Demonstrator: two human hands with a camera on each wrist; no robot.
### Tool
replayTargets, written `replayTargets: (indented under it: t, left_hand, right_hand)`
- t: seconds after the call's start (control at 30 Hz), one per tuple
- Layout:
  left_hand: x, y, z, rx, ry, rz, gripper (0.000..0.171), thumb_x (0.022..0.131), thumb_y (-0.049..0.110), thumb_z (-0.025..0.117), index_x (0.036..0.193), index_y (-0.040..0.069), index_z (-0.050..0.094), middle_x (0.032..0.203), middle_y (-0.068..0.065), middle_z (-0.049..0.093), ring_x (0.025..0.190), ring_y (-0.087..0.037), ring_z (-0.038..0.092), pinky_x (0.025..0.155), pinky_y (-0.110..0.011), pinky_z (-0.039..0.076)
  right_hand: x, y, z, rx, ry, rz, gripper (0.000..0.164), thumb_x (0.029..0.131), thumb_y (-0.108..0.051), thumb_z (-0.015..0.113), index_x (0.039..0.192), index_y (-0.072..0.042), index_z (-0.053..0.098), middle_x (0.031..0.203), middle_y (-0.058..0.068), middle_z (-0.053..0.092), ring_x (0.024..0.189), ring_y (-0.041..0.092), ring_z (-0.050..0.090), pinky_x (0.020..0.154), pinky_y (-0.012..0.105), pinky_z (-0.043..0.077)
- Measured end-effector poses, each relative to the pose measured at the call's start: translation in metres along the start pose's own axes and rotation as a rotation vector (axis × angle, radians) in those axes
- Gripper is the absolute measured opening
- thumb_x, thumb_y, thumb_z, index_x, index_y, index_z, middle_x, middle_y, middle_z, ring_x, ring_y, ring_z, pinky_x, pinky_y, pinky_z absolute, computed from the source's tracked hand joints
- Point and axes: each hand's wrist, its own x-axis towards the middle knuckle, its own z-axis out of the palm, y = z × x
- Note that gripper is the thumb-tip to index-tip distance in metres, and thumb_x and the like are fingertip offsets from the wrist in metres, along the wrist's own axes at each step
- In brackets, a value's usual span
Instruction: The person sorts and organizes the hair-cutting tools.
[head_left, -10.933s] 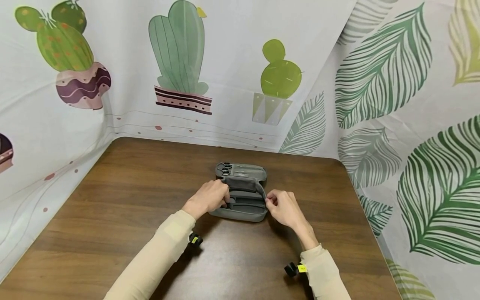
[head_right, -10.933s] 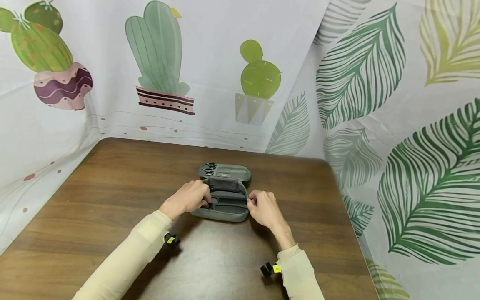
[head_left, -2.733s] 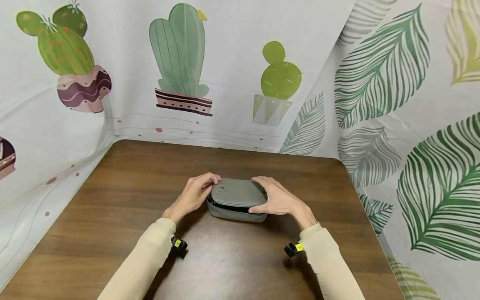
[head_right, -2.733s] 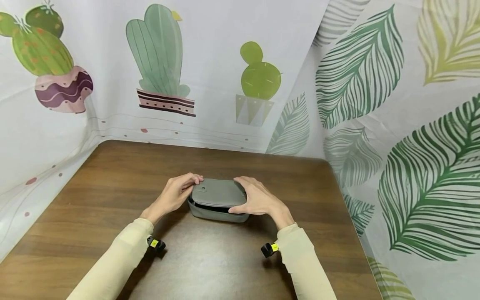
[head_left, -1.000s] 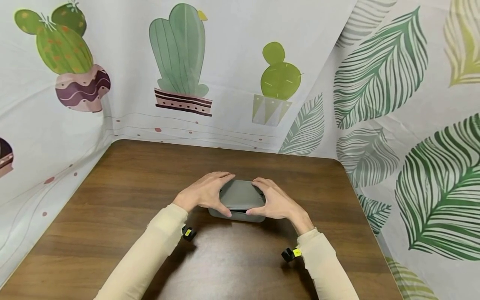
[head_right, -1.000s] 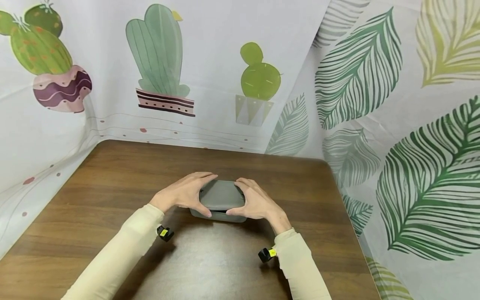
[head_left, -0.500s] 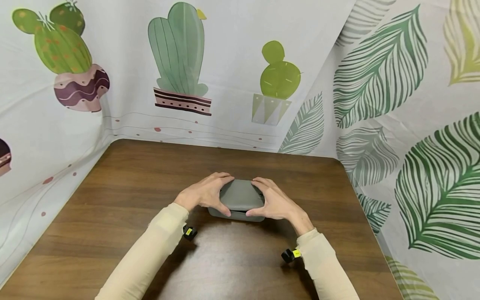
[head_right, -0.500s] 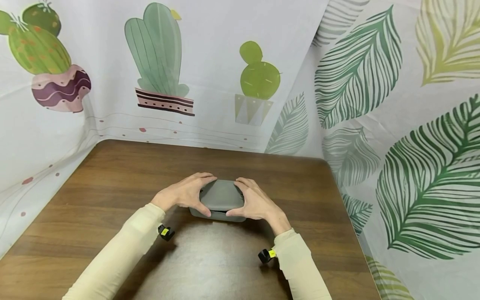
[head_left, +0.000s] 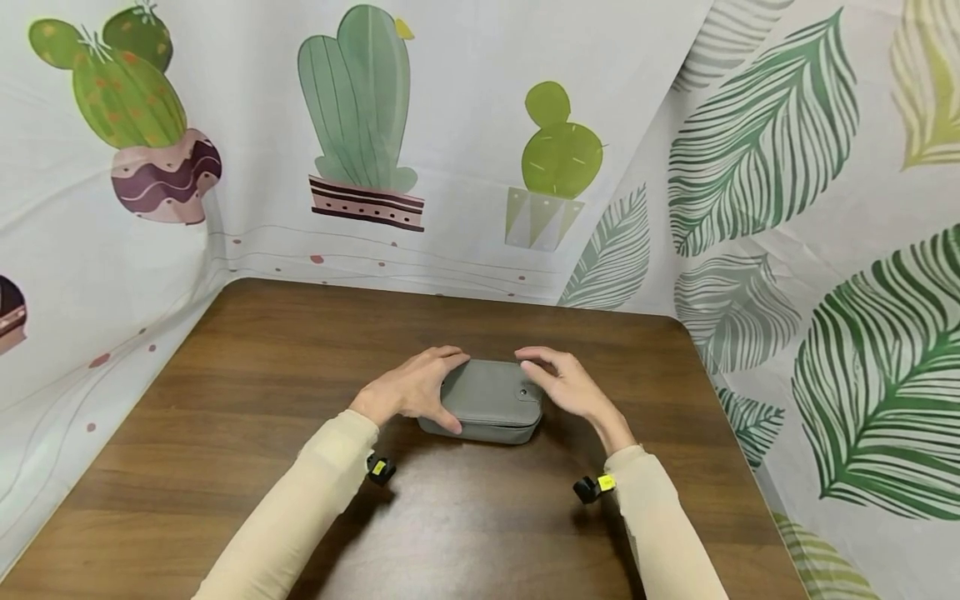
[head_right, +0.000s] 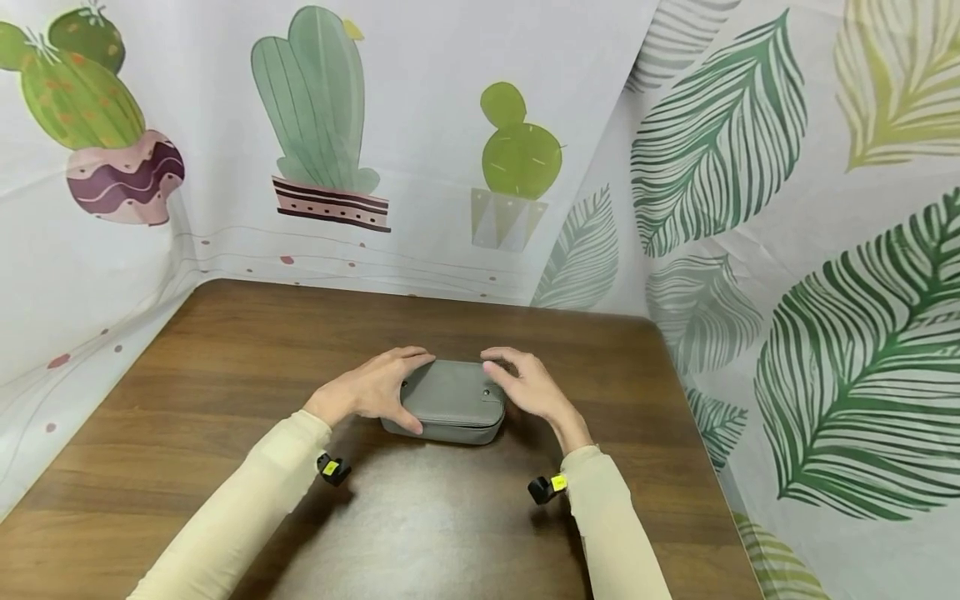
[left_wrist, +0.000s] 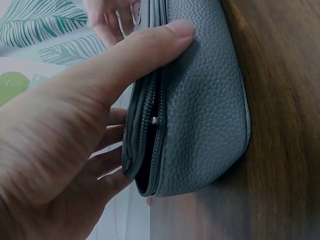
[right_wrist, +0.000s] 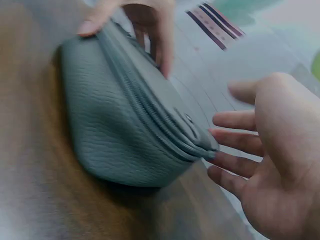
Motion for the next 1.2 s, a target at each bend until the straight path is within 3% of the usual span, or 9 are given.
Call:
replayTargets:
  t: [0.17, 0.37, 0.5, 0.63, 0.77, 1.2]
  left_hand:
    - [0.0, 0.0, -0.001, 0.007, 0.013, 0.006, 0.121, 0.071, 0.05, 0.107, 0.168, 0.003, 0.05, 0.175, -0.02, 0.048, 0.161, -0.043, 0.05, 0.131, -0.057, 0.048]
    - [-0.001, 0.0, 0.001, -0.013, 0.012, 0.004, 0.122, 0.072, 0.049, 0.107, 0.169, 0.004, 0.048, 0.177, -0.021, 0.046, 0.162, -0.043, 0.048, 0.131, -0.058, 0.047]
    - [0.0, 0.0, 0.003, -0.012, 0.019, 0.008, 0.123, 0.072, 0.049, 0.107, 0.169, 0.003, 0.048, 0.177, -0.022, 0.045, 0.163, -0.043, 0.047, 0.131, -0.058, 0.047]
    - [0.001, 0.0, 0.003, -0.01, 0.024, 0.009, 0.123, 0.071, 0.049, 0.107, 0.169, 0.003, 0.048, 0.177, -0.021, 0.045, 0.163, -0.042, 0.048, 0.131, -0.057, 0.047]
    - [0.001, 0.0, 0.003, -0.014, 0.021, 0.01, 0.122, 0.071, 0.049, 0.107, 0.168, 0.003, 0.048, 0.176, -0.021, 0.046, 0.162, -0.042, 0.048, 0.131, -0.057, 0.047]
    - [-0.001, -0.001, 0.004, -0.021, 0.018, 0.006, 0.121, 0.072, 0.048, 0.107, 0.168, 0.004, 0.049, 0.176, -0.02, 0.046, 0.162, -0.043, 0.049, 0.131, -0.057, 0.048]
  right_hand:
    - [0.014, 0.012, -0.007, 0.172, -0.029, 0.058, 0.033, 0.118, -0.011, 0.057, 0.143, -0.005, 0.076, 0.148, 0.015, 0.076, 0.147, 0.035, 0.066, 0.124, 0.046, 0.052]
    - [0.023, 0.025, -0.012, 0.291, -0.115, 0.109, 0.04, 0.114, 0.006, 0.05, 0.145, -0.003, 0.074, 0.15, 0.02, 0.074, 0.148, 0.034, 0.065, 0.127, 0.049, 0.052]
    - [0.026, 0.031, -0.015, 0.346, -0.137, 0.111, 0.047, 0.11, 0.015, 0.047, 0.145, -0.001, 0.073, 0.151, 0.022, 0.073, 0.141, 0.023, 0.07, 0.12, 0.038, 0.057]
    - [0.027, 0.036, -0.014, 0.352, -0.165, 0.107, 0.047, 0.108, 0.018, 0.05, 0.145, 0.0, 0.073, 0.149, 0.024, 0.074, 0.129, 0.01, 0.074, 0.109, 0.025, 0.061]
    - [0.028, 0.038, -0.011, 0.326, -0.184, 0.107, 0.043, 0.108, 0.014, 0.055, 0.145, 0.002, 0.073, 0.146, 0.026, 0.074, 0.12, 0.003, 0.075, 0.103, 0.022, 0.061]
    - [0.025, 0.035, -0.005, 0.179, -0.111, 0.154, 0.031, 0.108, 0.001, 0.065, 0.135, -0.004, 0.081, 0.133, 0.018, 0.081, 0.11, 0.015, 0.068, 0.092, 0.021, 0.056]
